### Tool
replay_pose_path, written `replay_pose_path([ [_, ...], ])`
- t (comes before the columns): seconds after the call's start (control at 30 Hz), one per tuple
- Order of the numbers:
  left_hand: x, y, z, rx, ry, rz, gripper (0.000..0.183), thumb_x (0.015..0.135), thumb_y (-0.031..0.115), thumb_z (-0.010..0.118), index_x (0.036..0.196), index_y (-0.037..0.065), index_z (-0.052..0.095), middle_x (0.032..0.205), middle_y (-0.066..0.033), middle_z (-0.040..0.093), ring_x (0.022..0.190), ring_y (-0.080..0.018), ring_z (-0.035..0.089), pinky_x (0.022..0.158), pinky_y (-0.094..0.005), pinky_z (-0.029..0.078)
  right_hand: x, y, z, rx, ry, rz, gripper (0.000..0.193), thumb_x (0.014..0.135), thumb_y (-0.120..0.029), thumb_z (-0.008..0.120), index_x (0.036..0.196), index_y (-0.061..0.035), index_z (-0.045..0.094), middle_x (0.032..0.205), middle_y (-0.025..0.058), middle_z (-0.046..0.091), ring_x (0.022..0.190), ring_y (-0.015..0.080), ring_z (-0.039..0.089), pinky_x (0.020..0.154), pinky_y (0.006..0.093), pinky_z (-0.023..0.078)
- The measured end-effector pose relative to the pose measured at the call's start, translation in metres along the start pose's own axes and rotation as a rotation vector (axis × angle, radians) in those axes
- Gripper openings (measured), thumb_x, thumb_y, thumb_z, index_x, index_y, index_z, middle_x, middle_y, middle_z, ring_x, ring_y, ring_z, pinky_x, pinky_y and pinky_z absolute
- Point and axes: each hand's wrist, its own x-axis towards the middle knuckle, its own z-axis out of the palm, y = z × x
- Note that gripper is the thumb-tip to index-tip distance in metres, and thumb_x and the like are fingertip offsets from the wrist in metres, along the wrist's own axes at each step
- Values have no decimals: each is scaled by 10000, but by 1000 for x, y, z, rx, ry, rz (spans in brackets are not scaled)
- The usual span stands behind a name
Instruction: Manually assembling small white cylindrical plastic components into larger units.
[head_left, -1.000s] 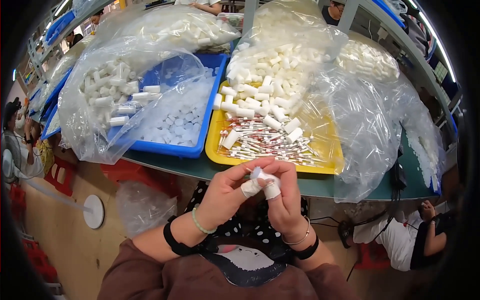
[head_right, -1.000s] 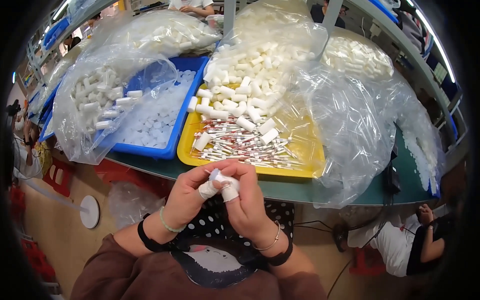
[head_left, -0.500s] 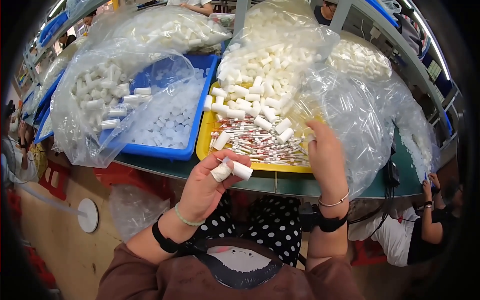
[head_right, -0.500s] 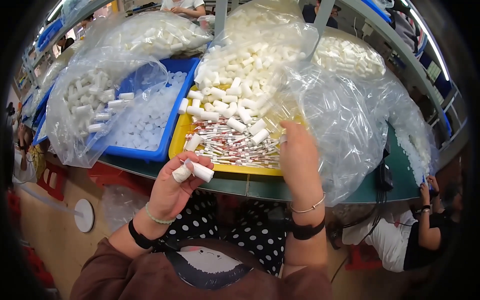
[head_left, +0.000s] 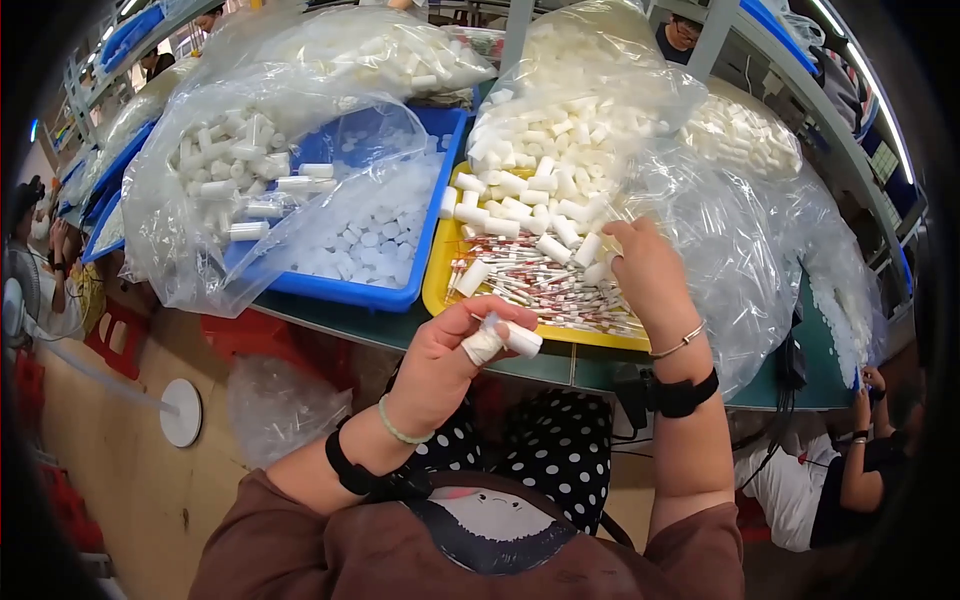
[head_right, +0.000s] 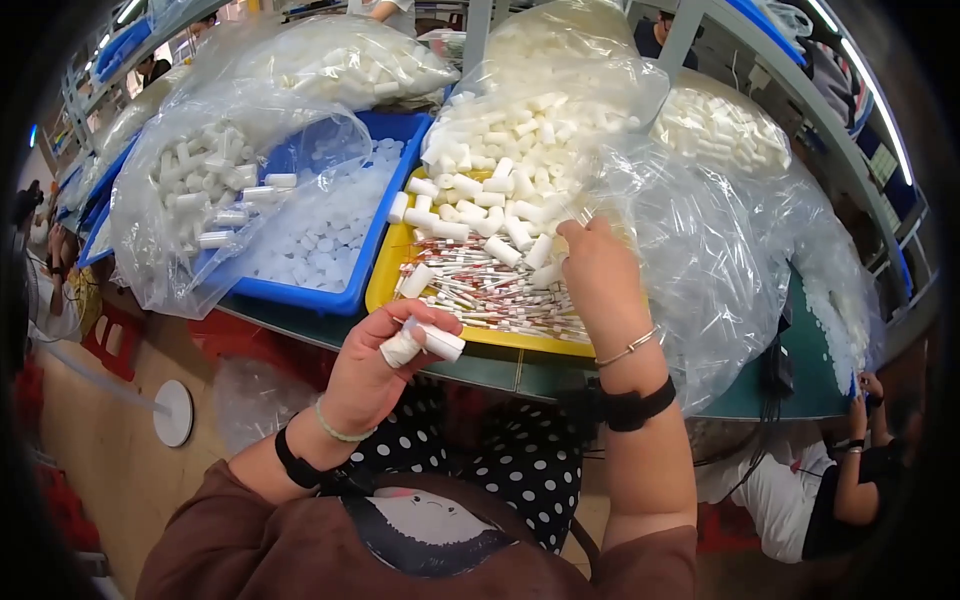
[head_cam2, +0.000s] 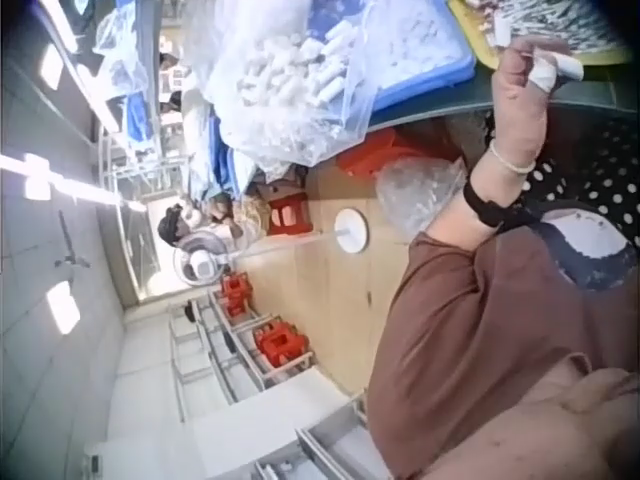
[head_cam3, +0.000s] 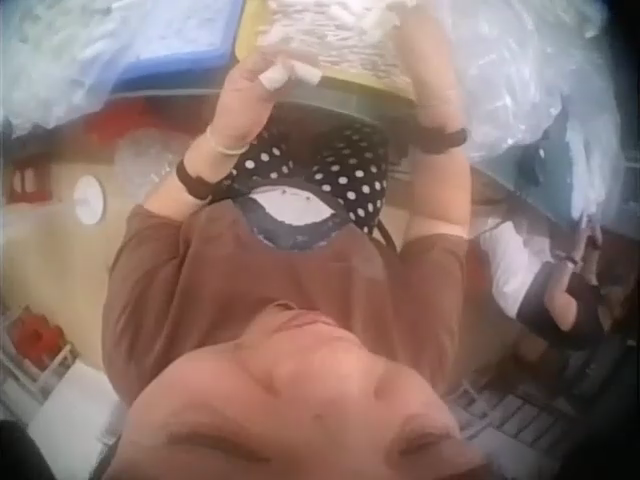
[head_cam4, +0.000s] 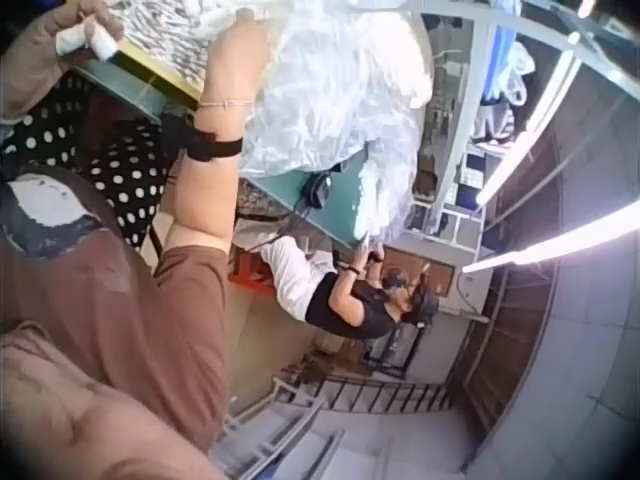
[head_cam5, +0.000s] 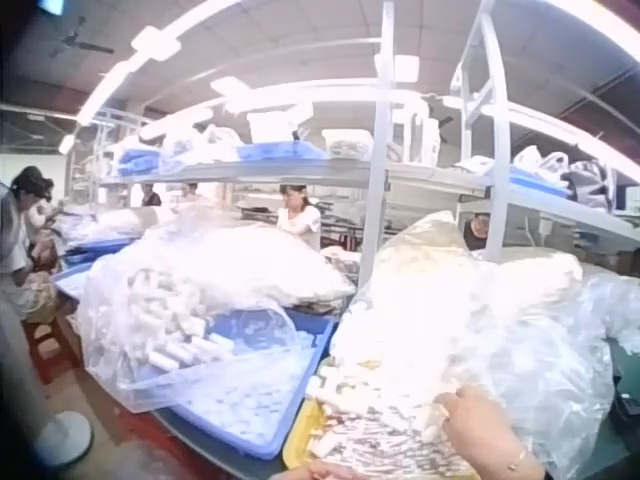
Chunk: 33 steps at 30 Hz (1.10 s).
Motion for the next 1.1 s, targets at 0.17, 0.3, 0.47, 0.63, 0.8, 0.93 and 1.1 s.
replay_pose_path([
  [0.17,-6,7,0,361,-118,190,220,936,91,557,1138,8,581,1082,-44,633,978,-94,573,881,-233,439,14,20,16,-144,39,58,245,742,-25,615,985,-52,602,965,187,543,872,367,577,776,411,483],
  [0.3,-5,11,-1,305,-72,119,221,948,113,541,1139,9,579,1065,-43,632,977,-92,570,883,-234,439,6,22,6,-98,109,-17,143,760,-23,583,902,-14,577,961,209,533,822,387,585,703,442,489],
  [0.47,-2,8,-8,-86,20,5,232,965,175,520,1149,39,558,1131,-68,614,1023,-130,584,916,-270,460,-43,-39,-28,392,421,-186,195,768,17,634,955,-23,597,961,163,568,754,261,574,657,330,482],
  [0.63,2,5,-5,-325,84,-48,249,969,198,510,1175,61,537,1174,-85,597,1072,-165,581,942,-307,470,-102,-79,0,735,440,-335,305,720,34,710,990,-30,585,1004,125,606,856,233,599,716,291,499],
  [0.8,-1,3,3,-270,93,6,239,972,163,499,1176,45,538,1179,-90,589,1080,-168,571,957,-326,458,-101,-85,15,516,542,-506,358,709,13,743,1022,-61,586,1050,135,605,854,270,619,710,318,517],
  [0.93,-2,5,7,-221,100,7,234,971,155,499,1169,38,543,1177,-90,586,1074,-164,568,959,-330,453,-106,-78,28,422,585,-547,375,714,12,738,1049,-61,585,1061,125,605,888,259,617,729,346,519],
  [1.1,-3,5,4,-129,58,-14,258,954,212,540,1153,47,543,1146,-87,603,1075,-181,578,957,-328,456,-110,-80,27,565,537,-441,323,739,29,712,1023,-34,572,1057,130,596,852,243,609,743,323,504],
])
